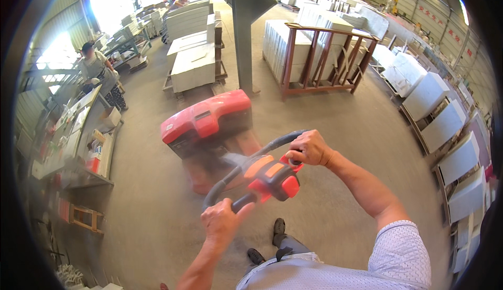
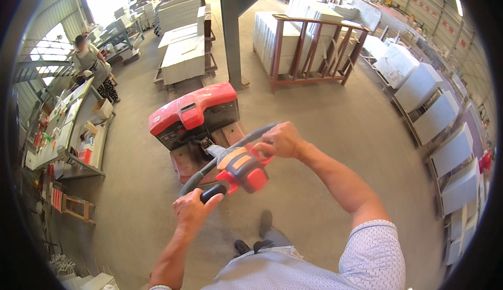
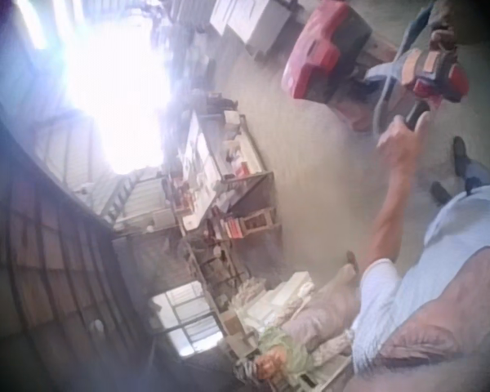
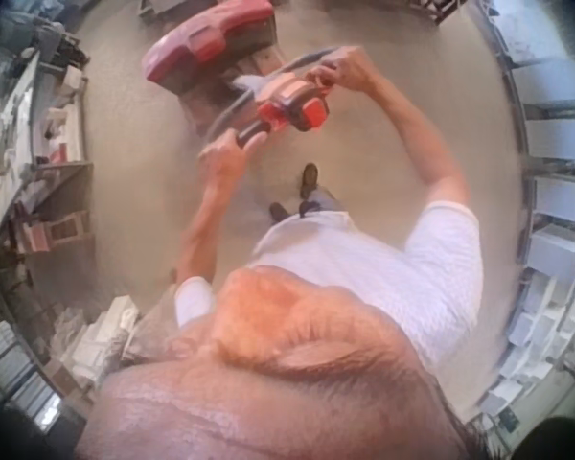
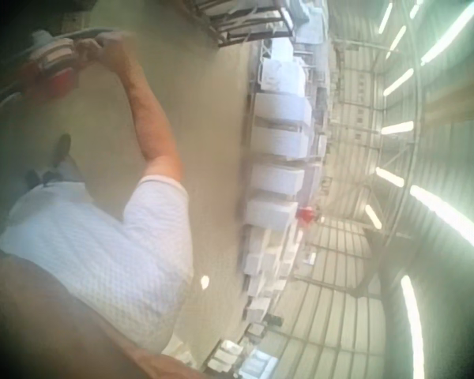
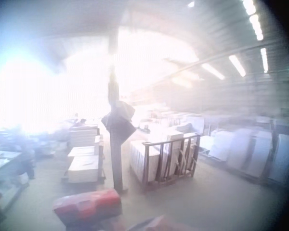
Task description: The person operates a red electric pallet jack in a warehouse, steering and moving it among stacks of white panels and wooden frames. The person navigates around other workers and equipment, positioning the pallet jack to transport materials.
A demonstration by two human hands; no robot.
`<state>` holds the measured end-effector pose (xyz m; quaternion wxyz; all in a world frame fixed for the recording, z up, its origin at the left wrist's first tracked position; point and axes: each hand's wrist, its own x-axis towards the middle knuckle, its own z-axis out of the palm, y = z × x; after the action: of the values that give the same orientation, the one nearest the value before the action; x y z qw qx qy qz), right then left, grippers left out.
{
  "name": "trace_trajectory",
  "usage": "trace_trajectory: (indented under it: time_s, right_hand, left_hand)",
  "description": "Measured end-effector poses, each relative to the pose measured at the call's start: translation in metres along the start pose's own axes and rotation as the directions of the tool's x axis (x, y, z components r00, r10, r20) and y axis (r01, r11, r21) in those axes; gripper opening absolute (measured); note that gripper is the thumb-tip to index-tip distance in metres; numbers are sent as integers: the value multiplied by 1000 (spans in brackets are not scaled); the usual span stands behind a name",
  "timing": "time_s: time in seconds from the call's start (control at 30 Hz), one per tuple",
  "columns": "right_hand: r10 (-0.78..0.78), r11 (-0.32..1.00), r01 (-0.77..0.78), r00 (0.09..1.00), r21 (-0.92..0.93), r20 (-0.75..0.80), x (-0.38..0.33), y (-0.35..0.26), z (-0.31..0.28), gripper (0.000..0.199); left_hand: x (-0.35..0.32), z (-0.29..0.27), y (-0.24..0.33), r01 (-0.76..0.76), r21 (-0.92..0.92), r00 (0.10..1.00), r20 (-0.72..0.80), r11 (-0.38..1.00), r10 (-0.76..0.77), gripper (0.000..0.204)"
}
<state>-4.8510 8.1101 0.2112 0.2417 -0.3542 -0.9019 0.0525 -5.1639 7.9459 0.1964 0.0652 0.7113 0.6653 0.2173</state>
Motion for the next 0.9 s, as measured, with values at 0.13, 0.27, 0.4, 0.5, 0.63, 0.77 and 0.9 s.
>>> trace_trajectory:
  time_s: [0.13,0.27,0.4,0.5,0.63,0.77,0.9]
  right_hand:
    - [-15,998,15,1000,64,-13,40,50,-13,40]
    - [-70,993,70,998,99,-3,75,85,-20,40]
    - [-96,990,94,995,109,19,105,112,-22,41]
    - [-161,986,160,987,40,24,121,128,-23,43]
    - [-153,982,146,987,118,51,133,143,-20,46]
    - [-172,980,168,984,107,34,148,159,-13,44]
    - [-192,979,189,981,71,35,165,169,3,42]
  left_hand:
    - [41,8,32,76,43,997,-21,996,-75,60]
    - [76,11,46,200,30,980,-17,979,-199,62]
    - [103,16,53,187,76,978,-109,980,-178,60]
    - [116,21,59,206,84,971,-137,975,-194,59]
    - [129,25,63,220,121,970,-129,968,-204,58]
    - [143,35,60,199,104,973,-136,974,-184,57]
    - [158,46,47,194,101,975,-130,976,-180,58]
